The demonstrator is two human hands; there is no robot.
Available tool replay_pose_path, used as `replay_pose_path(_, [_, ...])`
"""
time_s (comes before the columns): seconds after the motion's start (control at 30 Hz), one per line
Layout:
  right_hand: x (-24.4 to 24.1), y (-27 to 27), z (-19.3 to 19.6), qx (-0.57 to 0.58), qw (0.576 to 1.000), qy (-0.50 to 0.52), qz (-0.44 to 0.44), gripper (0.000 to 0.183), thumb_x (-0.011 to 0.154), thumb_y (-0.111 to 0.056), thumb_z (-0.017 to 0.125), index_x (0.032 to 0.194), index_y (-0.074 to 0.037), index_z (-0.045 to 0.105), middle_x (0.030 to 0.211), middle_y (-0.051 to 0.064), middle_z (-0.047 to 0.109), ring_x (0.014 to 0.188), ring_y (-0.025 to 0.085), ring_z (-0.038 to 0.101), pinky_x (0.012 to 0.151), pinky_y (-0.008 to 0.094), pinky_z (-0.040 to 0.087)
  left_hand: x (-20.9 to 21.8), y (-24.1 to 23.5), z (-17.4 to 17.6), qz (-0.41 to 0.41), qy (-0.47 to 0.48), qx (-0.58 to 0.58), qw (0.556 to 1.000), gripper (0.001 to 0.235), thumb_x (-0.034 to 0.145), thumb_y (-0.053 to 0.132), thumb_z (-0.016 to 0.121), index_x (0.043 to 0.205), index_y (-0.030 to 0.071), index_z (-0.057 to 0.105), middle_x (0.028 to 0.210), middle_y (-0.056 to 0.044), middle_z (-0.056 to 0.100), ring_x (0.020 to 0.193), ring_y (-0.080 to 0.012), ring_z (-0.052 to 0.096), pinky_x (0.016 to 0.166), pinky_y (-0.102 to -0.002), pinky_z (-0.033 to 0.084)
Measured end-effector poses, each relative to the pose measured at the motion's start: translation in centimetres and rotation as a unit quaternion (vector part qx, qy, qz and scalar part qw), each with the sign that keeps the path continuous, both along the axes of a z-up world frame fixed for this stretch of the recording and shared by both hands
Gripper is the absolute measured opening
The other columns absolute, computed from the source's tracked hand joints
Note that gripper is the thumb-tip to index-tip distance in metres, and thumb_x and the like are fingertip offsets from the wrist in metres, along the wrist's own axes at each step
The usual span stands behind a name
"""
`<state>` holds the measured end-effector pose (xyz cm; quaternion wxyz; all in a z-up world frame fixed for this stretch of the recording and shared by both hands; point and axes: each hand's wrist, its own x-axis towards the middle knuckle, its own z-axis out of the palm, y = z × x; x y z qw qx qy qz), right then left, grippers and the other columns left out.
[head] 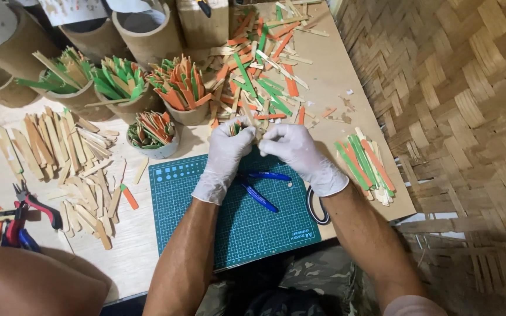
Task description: Joining and cutting colored popsicle sticks to assemble a craft project.
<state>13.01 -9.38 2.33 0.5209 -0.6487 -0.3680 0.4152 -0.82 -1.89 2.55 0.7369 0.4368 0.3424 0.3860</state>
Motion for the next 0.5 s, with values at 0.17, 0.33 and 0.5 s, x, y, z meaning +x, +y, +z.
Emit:
replay_pose_path(0.17, [-0.2,-0.7,0.7,0.003,0.998,-0.057,-0.003,0.015,0.08,-0.01,0.08,0.094,-0.006,0.078,0.072,0.008,0.075,0.066,0.006,0.064,0.062,0.022,0.05,0.1,0.0,0.2,0.015,0.034,0.009,0.999,0.004,0.083,0.003,0.071,0.082,0.006,0.073,0.058,0.005,0.051,0.05,0.0007,0.048,0.044,-0.013,0.042])
replay_pose_path(0.33, [0.6,-0.2,-0.2,0.007,0.998,-0.065,0.009,0.017,0.086,-0.01,0.076,0.103,-0.006,0.079,0.079,0.006,0.079,0.076,0.007,0.069,0.077,0.023,0.055,-0.2,1.1,-0.8,0.026,0.073,0.047,0.996,0.004,0.084,0.008,0.077,0.082,0.009,0.073,0.06,0.005,0.057,0.055,-0.0002,0.053,0.046,-0.013,0.043])
replay_pose_path(0.5, [4.6,1.5,1.6,-0.071,0.916,-0.395,-0.025,0.018,0.093,-0.033,0.064,0.092,-0.027,0.081,0.09,0.004,0.078,0.089,0.033,0.073,0.083,0.045,0.056,-0.4,1.9,-1.0,0.109,0.178,0.112,0.972,0.019,0.074,0.012,0.085,0.091,0.013,0.078,0.066,0.002,0.069,0.062,-0.0045,0.06,0.057,-0.019,0.052])
